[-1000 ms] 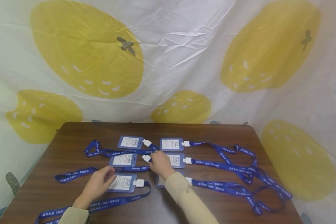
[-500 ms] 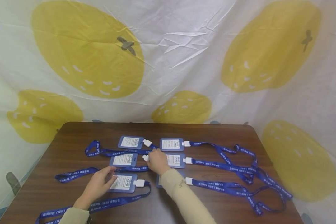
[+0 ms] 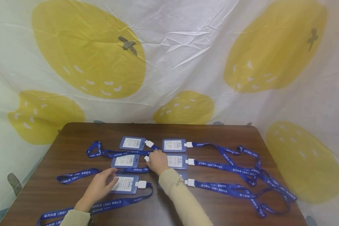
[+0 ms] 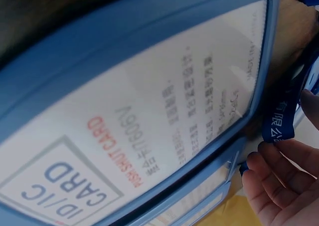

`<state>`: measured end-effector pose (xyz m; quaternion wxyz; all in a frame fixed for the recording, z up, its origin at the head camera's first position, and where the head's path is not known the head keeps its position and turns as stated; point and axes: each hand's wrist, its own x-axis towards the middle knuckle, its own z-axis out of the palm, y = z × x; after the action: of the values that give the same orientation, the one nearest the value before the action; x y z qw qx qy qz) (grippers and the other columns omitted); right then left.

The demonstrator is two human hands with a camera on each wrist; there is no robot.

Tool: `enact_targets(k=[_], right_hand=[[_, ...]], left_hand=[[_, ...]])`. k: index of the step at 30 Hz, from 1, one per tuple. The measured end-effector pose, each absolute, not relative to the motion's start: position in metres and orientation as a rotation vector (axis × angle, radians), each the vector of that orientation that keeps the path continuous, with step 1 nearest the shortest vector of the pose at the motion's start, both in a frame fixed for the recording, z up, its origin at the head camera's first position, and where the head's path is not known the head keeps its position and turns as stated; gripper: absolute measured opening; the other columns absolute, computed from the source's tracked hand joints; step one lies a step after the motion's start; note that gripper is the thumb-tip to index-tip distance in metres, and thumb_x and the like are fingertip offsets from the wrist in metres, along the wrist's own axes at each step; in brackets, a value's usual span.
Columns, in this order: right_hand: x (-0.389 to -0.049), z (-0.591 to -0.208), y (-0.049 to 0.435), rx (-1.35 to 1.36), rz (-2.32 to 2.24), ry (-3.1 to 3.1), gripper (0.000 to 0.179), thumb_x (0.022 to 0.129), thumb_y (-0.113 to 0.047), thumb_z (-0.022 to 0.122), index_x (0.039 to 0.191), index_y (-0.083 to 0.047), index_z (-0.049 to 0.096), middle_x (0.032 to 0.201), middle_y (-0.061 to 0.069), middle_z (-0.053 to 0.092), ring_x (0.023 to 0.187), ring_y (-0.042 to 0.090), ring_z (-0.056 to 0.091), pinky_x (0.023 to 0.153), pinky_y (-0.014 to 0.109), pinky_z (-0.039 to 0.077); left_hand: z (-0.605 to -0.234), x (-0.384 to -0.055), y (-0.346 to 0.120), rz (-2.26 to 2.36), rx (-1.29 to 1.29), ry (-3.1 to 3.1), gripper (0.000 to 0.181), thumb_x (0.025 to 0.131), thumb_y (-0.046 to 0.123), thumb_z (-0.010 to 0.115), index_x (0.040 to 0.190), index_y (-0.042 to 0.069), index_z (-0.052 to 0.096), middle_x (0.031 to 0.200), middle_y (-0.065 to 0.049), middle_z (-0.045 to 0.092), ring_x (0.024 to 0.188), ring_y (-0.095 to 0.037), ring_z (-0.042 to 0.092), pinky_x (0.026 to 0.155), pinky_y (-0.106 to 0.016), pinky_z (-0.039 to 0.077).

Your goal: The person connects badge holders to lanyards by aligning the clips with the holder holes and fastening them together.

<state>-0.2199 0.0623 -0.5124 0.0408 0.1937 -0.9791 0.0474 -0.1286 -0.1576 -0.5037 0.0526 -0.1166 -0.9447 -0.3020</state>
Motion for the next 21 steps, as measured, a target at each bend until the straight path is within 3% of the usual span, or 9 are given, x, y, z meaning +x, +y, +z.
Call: enact_targets(k=[21], right_hand=[[-0.217, -0.517, 0.064, 0.590, 0.173, -2.932, 0.024, 0.072, -0.030, 0.072, 0.065, -0.008, 0.064, 0.071, 0.006, 0.061, 0.067, 0.021, 0.060, 0.055, 0.034, 0.050]], left_hand=[[-0.503, -0.139, -0.161, -0.888, -0.377, -2.833, 0.029, 0.079, 0.008, 0.067, 0.105, -0.003, 0.060, 0.090, -0.011, 0.063, 0.084, -0.024, 0.060, 0.074, -0.040, 0.049]])
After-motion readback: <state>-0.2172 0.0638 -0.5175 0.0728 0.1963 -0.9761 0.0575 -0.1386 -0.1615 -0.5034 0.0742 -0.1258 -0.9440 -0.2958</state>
